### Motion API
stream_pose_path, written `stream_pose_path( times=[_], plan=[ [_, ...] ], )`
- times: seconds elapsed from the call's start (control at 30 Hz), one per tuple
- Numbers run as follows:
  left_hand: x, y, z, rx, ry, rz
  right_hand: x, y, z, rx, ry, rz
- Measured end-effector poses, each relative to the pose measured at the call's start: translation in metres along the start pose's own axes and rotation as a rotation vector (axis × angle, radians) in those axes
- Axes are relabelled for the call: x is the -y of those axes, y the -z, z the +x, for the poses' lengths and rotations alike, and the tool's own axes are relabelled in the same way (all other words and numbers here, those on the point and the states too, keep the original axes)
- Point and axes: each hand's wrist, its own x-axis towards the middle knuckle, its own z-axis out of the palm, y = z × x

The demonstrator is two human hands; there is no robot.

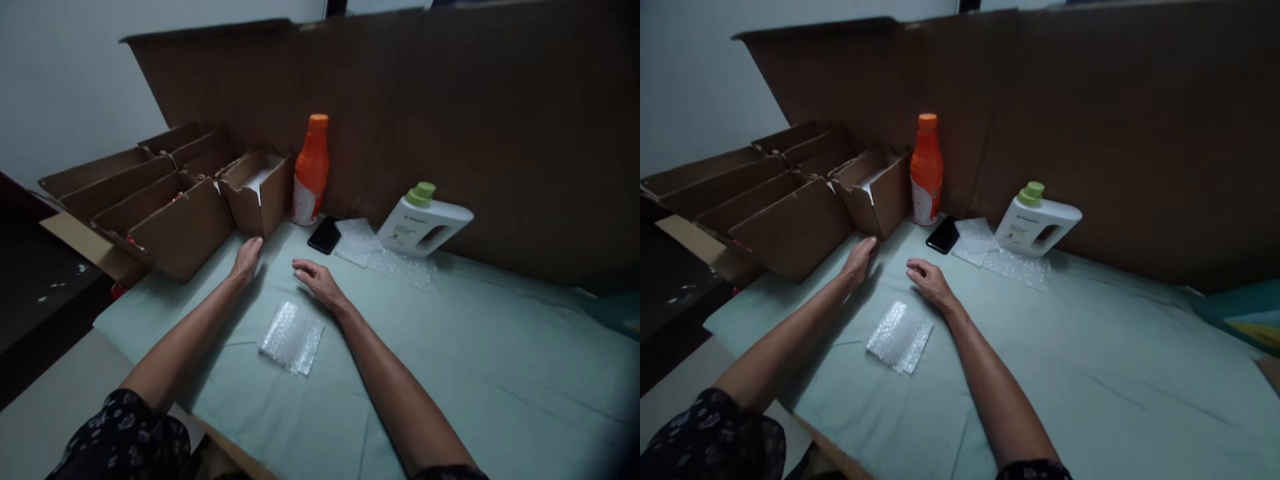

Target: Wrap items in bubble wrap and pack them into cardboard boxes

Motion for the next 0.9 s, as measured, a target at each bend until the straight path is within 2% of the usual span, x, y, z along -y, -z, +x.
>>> stream_pose_path(
  times=[0.1,0.17,0.27,0.37,0.43,0.5,0.6,0.67,0.7,0.77,0.83,0.9],
  plan=[
    [0.007,0.028,-0.057,0.189,-0.011,0.086,0.011,-0.001,-0.037,0.010,-0.009,-0.071],
    [0.011,0.039,-0.103,0.311,-0.040,0.125,0.021,-0.005,-0.069,0.012,0.005,-0.154],
    [0.023,0.041,-0.167,0.444,-0.134,0.179,0.041,-0.016,-0.121,0.012,0.045,-0.300],
    [0.025,0.031,-0.203,0.482,-0.221,0.256,0.063,-0.018,-0.162,0.035,0.068,-0.345],
    [0.010,0.020,-0.206,0.524,-0.193,0.213,0.077,-0.008,-0.174,0.012,0.039,-0.350],
    [-0.018,0.007,-0.196,0.474,-0.194,0.144,0.089,0.014,-0.169,-0.099,-0.018,-0.372],
    [-0.062,-0.018,-0.171,0.146,-0.331,0.095,0.100,0.061,-0.142,-0.392,-0.105,-0.453],
    [-0.072,-0.041,-0.160,0.023,-0.439,0.117,0.101,0.097,-0.129,-0.575,-0.173,-0.529],
    [-0.070,-0.053,-0.157,0.036,-0.485,0.157,0.101,0.115,-0.129,-0.640,-0.204,-0.570],
    [-0.051,-0.077,-0.159,0.174,-0.553,0.301,0.102,0.150,-0.145,-0.717,-0.256,-0.653],
    [-0.022,-0.095,-0.167,0.349,-0.601,0.497,0.107,0.182,-0.179,-0.762,-0.301,-0.743],
    [0.002,-0.103,-0.178,0.449,-0.655,0.672,0.118,0.219,-0.225,-0.820,-0.355,-0.844]
  ],
)
